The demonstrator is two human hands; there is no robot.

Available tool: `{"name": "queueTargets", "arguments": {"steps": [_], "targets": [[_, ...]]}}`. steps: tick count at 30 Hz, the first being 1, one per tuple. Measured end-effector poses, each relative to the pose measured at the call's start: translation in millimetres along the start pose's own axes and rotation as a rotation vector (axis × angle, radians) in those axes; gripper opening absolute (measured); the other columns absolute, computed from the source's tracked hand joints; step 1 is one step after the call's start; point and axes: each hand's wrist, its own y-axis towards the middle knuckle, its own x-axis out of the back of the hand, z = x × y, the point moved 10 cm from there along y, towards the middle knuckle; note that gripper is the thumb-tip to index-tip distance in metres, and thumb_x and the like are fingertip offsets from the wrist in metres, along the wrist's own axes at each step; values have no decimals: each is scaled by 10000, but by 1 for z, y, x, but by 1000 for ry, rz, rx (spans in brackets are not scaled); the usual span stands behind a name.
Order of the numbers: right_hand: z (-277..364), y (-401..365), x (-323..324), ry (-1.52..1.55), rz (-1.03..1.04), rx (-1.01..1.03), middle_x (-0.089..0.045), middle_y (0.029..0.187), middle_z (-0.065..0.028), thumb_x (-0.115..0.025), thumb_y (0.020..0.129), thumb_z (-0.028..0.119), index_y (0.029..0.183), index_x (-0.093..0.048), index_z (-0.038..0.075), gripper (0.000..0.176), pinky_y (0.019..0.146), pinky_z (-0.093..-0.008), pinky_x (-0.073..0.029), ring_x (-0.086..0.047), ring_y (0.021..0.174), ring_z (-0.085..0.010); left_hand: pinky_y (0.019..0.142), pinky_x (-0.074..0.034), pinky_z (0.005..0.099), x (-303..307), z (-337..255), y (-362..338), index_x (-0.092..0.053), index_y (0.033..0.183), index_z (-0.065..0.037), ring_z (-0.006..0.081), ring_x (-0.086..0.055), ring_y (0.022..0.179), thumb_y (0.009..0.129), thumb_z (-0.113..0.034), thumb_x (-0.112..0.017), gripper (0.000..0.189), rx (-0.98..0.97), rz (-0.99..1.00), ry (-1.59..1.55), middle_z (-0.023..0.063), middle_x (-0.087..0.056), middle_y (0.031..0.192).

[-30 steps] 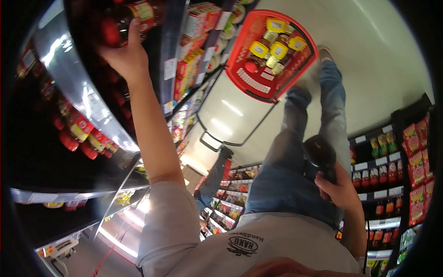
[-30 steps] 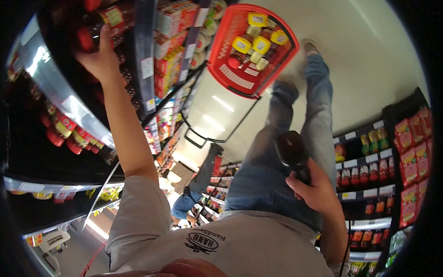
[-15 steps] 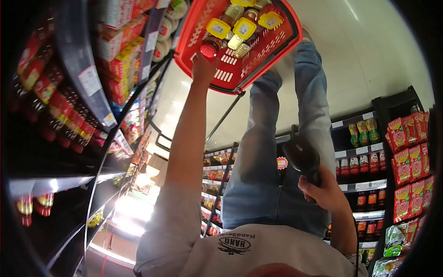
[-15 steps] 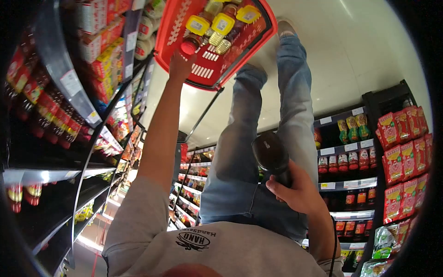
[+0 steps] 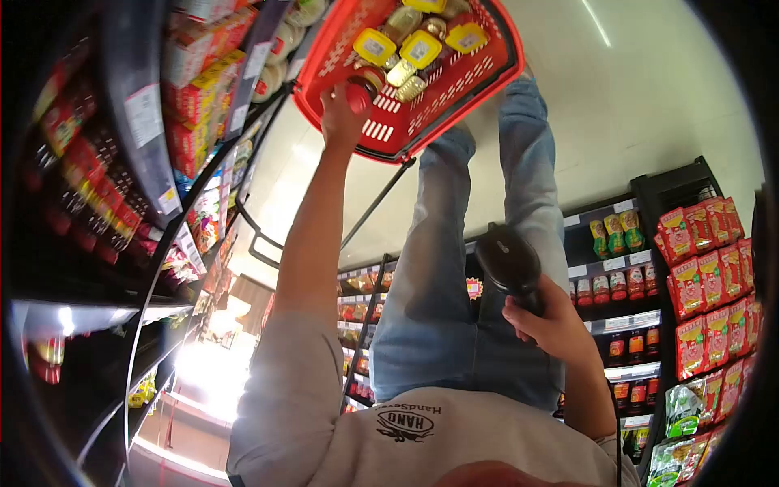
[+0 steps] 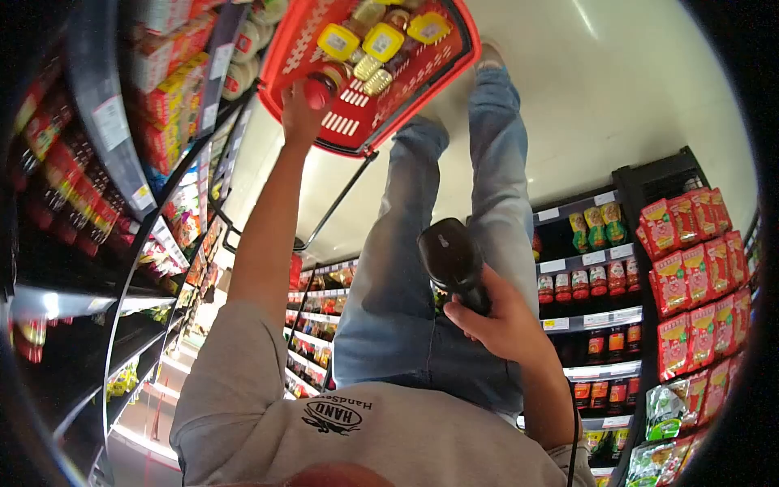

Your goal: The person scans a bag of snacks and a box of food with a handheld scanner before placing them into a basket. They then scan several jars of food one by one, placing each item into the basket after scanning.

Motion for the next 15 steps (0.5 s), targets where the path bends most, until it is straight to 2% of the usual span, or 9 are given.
{"name": "queueTargets", "arguments": {"steps": [1, 2, 3, 4, 6, 9, 10, 13, 15], "targets": [[13, -7, -8, -58, 32, 85, -600, 862, 34, -695, 934, 97, 1304, -553, 74, 396, 574, -267, -469, -555, 659, -61, 984, -525, 503, 24, -24, -20, -472, 1382, -122, 462, -532, 1241, 752, -230, -848, 742, -117, -19, -45, 233, -448, 1382], [32, -13, -12, -212, -7, 251, -627, 819, -35, -708, 915, 127, 1242, -567, 55, 363, 608, -342, -490, -615, 646, -171, 981, -532, 491, 51, -50, -41, -491, 1365, -121, 448, -541, 1230, 746, -176, -849, 717, -241, -29, -99, 212, -457, 1372], [39, -19, -15, -221, -13, 271, -627, 819, -35, -708, 915, 127, 1242, -567, 55, 363, 608, -342, -490, -615, 646, -171, 977, -539, 480, 77, -76, -64, -510, 1347, -119, 434, -550, 1219, 740, -123, -850, 696, -365, -37, -151, 192, -465, 1363], [54, -28, -18, -402, -51, 381, -631, 805, -88, -719, 901, 158, 1193, -568, 47, 347, 635, -374, -497, -633, 672, -254, 977, -539, 480, 103, -96, -81, -510, 1347, -119, 434, -550, 1219, 740, -123, -850, 696, -377, -54, -155, 192, -465, 1363], [78, -44, -25, -654, -125, 513, -634, 807, -216, -745, 835, 213, 1080, -560, 40, 352, 696, -451, -507, -637, 780, -431, 884, -596, 432, 159, -157, -125, -550, 1322, -175, 346, -613, 1137, 703, 45, -790, 700, -602, -110, -170, 117, -470, 1370], [106, -73, -37, -843, -134, 580, -656, 850, -208, -746, 802, 190, 1074, -561, 42, 361, 724, -489, -501, -644, 824, -433, 874, -600, 397, 217, -208, -166, -598, 1271, -165, 301, -613, 1116, 700, 44, -794, 639, -710, -158, -261, 116, -474, 1364], [114, -84, -38, -865, -146, 628, -660, 874, -209, -746, 777, 183, 1077, -560, 41, 381, 741, -511, -494, -644, 858, -435, 880, -592, 360, 235, -224, -176, -633, 1220, -150, 272, -610, 1113, 732, 31, -803, 547, -746, -195, -257, 120, -479, 1357], [131, -106, -32, -907, -160, 683, -653, 874, -213, -749, 782, 197, 1075, -558, 40, 384, 743, -510, -490, -640, 869, -439, 892, -578, 347, 290, -275, -195, -645, 1182, -136, 262, -613, 1111, 794, 8, -797, 441, -878, -314, -224, 130, -475, 1359], [143, -120, -26, -895, -151, 694, -649, 871, -219, -749, 785, 200, 1067, -559, 37, 377, 738, -512, -484, -636, 869, -444, 933, -548, 340, 306, -288, -196, -622, 1194, -112, 265, -616, 1123, 841, -21, -791, 402, -892, -341, -276, 136, -514, 1327]]}}
